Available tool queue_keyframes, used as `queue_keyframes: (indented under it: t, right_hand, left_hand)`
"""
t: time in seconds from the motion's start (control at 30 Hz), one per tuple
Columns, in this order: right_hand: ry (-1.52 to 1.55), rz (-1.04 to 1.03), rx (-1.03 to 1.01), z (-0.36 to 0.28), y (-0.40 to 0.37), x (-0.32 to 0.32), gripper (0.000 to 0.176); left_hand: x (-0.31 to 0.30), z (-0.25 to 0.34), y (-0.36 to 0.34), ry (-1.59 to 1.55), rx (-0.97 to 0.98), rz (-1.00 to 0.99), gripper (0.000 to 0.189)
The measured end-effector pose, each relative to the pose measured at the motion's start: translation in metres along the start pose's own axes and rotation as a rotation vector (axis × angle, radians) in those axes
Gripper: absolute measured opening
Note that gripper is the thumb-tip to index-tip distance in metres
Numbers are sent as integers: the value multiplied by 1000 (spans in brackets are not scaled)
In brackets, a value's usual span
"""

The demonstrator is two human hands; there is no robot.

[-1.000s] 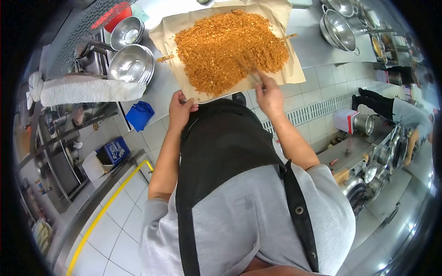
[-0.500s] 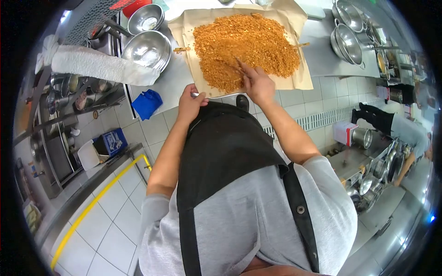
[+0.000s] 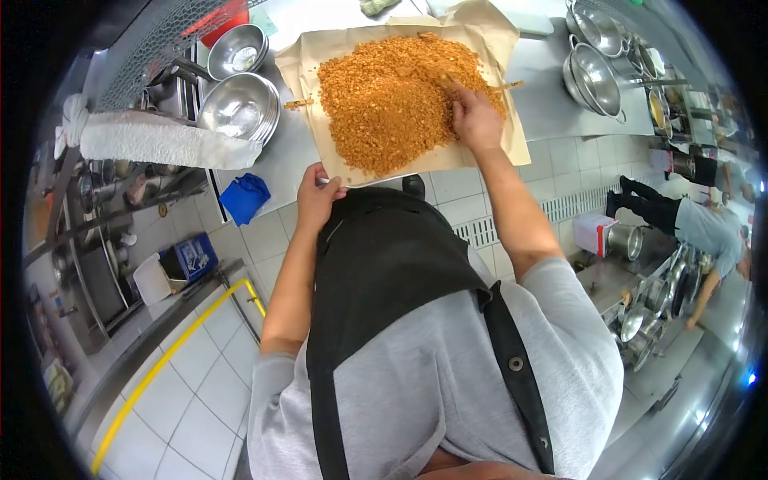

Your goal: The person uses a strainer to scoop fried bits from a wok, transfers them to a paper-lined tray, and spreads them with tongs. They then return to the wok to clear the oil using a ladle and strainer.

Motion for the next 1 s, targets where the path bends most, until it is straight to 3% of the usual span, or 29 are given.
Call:
queue_keyframes:
  t: [0.3,0.5,0.6,0.73,0.8,0.93,1.0]
  right_hand:
    - [73,88,205,52,5,-12,39]
    - [181,84,73,12,-47,-5,38]
    - [228,14,151,5,-88,-15,37]
    - [245,88,128,21,-113,-43,39]
    - [170,123,255,36,-118,-52,40]
    - [154,146,291,37,-129,-29,41]
    - [288,150,276,20,-137,-15,41]
  left_hand:
    - [3,4,-3,5,3,38,37]
    - [3,2,0,6,8,19,37]
    - [1,-2,2,-6,5,15,37]
    - [0,-1,5,-33,26,-31,35]
    - [-1,-1,4,21,16,-25,34]
    - [-1,2,4,22,4,-32,32]
    - [1,3,2,-2,26,-44,32]
Point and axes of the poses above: each hand's wrist, its own y-axis towards the middle knuckle, its own x-axis out of the palm, z = x × y, the point moved 6 cm from there along y, towards the middle knuckle, and after that the axes turned 10 degrees about -x, right-handed, at the moved point
